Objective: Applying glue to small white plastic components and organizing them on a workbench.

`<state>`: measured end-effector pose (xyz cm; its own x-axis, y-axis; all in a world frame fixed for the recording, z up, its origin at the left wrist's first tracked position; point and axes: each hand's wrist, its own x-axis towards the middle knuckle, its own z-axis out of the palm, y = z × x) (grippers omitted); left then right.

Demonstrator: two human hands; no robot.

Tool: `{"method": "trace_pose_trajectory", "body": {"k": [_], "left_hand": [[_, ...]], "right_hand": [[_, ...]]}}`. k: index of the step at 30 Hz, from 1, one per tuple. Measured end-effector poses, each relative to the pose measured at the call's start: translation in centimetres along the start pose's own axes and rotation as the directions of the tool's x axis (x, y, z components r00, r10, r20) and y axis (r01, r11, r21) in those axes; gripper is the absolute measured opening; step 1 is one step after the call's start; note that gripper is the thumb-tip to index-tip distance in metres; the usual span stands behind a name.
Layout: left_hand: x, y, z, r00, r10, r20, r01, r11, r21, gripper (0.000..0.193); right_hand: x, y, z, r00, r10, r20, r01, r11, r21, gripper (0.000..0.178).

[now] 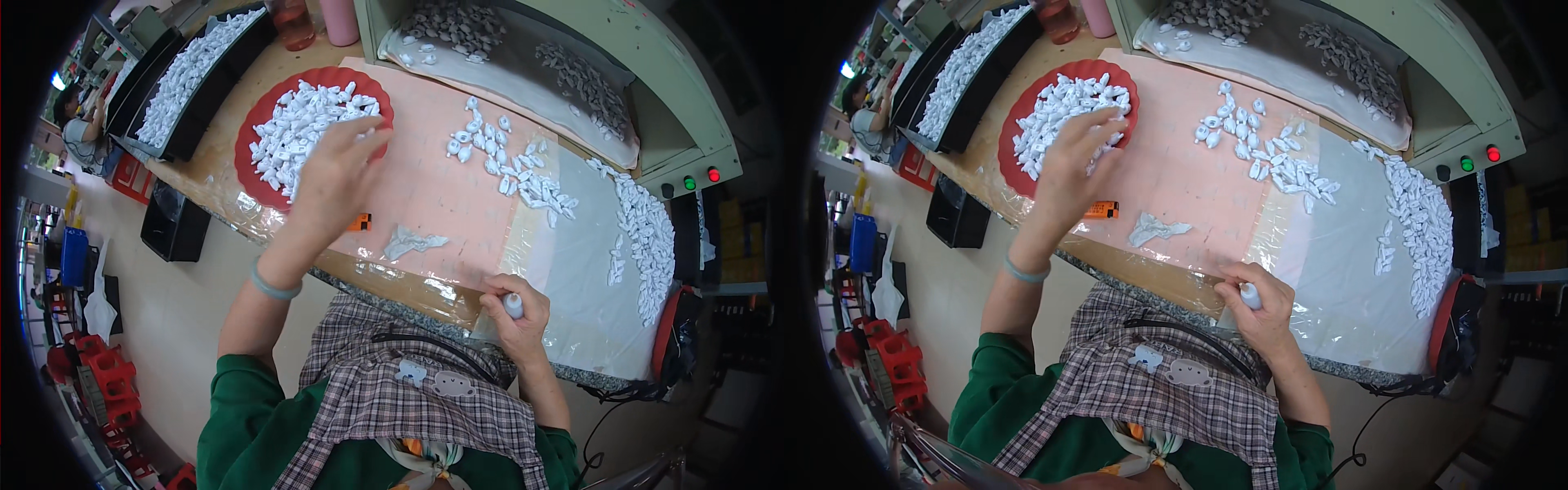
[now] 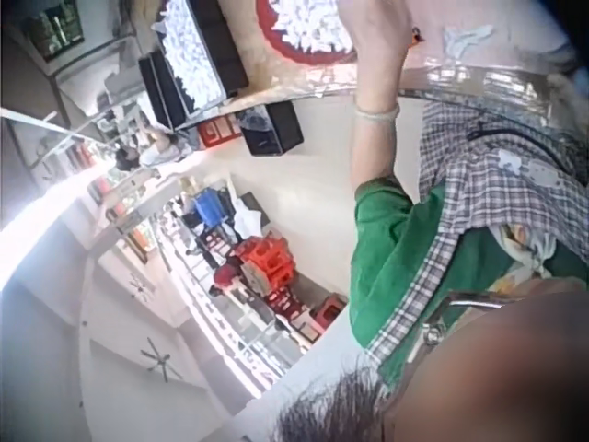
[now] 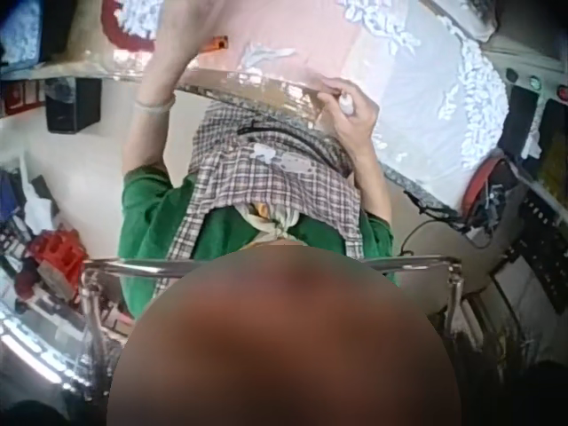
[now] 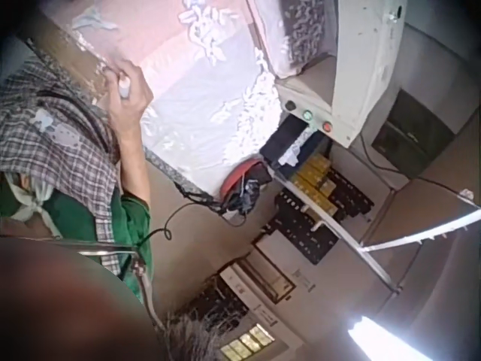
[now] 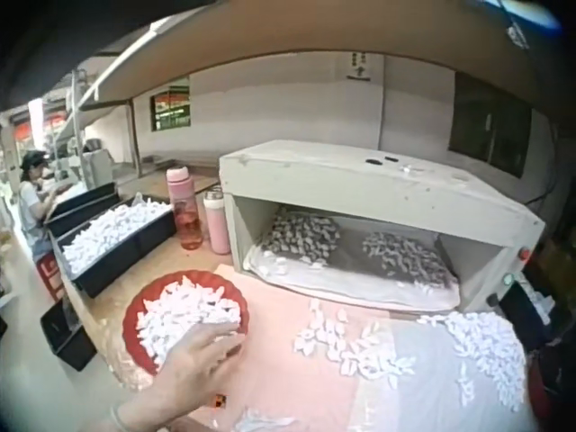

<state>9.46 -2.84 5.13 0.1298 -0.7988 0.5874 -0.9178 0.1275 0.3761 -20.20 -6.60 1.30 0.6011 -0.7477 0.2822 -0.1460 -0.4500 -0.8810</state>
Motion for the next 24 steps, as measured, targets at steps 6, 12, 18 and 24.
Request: {"method": "trace_pose_trajectory", "body": {"k": [6,12,18,24], "left_hand": [[3.8,1.5,8.1,0.991,-0.07,0.115,0.067,0.997,0.027,0.017],[4.8,0.8,11.2,0.97,-0.148,0.194,0.131,0.986,0.101,0.013],[4.7,0.6,11.8,0.992,-0.043,0.118,0.051,0.997,-0.065,0.015],[2.6,1.4,9.5,0.986,-0.081,0.145,0.108,0.977,-0.185,0.021]], "right_hand": [[-0.1,0.1,-0.3,1.0,-0.018,-0.005,0.018,1.0,-0.009,0.02],[-0.4,0.4,-0.5,1.0,-0.014,0.003,0.014,1.0,-0.009,0.02],[-0.3,0.3,-0.2,1.0,-0.002,0.009,0.002,1.0,-0.013,0.017],[-0.7,0.2,-0.3,0.994,0.104,0.03,-0.105,0.992,0.065,0.027]]}}
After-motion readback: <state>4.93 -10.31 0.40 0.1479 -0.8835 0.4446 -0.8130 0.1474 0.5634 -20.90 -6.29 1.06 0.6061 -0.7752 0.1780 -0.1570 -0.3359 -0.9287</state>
